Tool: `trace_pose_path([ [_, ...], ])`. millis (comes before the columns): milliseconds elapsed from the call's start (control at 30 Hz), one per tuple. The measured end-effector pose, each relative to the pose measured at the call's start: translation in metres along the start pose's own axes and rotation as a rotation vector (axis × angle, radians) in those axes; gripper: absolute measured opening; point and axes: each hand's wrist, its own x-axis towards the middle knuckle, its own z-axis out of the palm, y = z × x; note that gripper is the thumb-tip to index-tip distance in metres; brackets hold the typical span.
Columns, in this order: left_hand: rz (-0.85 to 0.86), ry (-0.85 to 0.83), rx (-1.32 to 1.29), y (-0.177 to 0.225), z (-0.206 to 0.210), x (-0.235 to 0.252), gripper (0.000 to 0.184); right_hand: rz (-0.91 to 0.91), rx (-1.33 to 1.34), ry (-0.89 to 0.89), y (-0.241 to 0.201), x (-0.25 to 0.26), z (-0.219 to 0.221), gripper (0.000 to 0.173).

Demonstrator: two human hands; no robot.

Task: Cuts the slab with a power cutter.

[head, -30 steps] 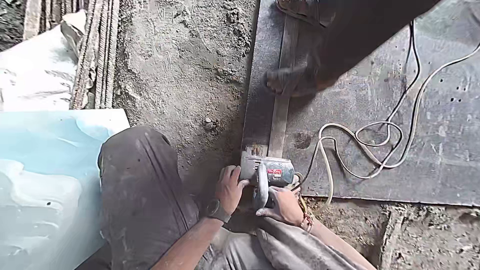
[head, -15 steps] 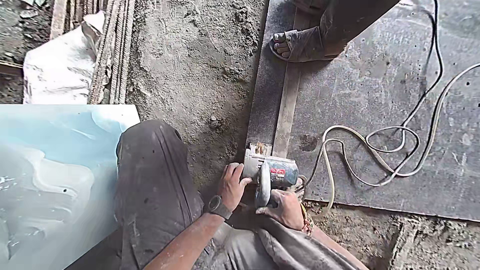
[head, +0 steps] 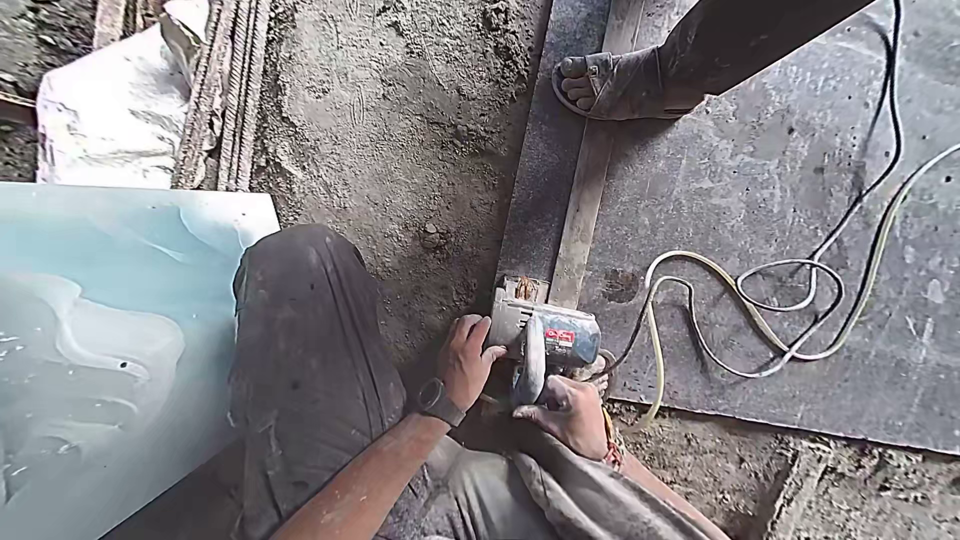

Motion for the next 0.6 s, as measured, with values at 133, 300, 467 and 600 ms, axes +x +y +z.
trace_pose_path([
  [133, -0.001, 0.005, -0.006, 0.001, -0.001, 0.002, 0.048, 0.025, 0.048, 0.012, 0.001, 0.001, 0.001, 0.048],
  [300, -0.002, 0.009, -0.008, 0.001, -0.001, 0.006, 0.048, 0.046, 0.081, 0.036, 0.003, 0.001, 0.003, 0.049],
  [467, 0.002, 0.021, -0.014, 0.001, 0.0, 0.008, 0.048, 0.075, 0.168, 0.079, 0.003, 0.001, 0.004, 0.045],
  [600, 0.006, 0.039, -0.021, 0.002, 0.001, 0.012, 0.048, 0.103, 0.18, 0.112, 0.005, 0.0, 0.007, 0.046],
])
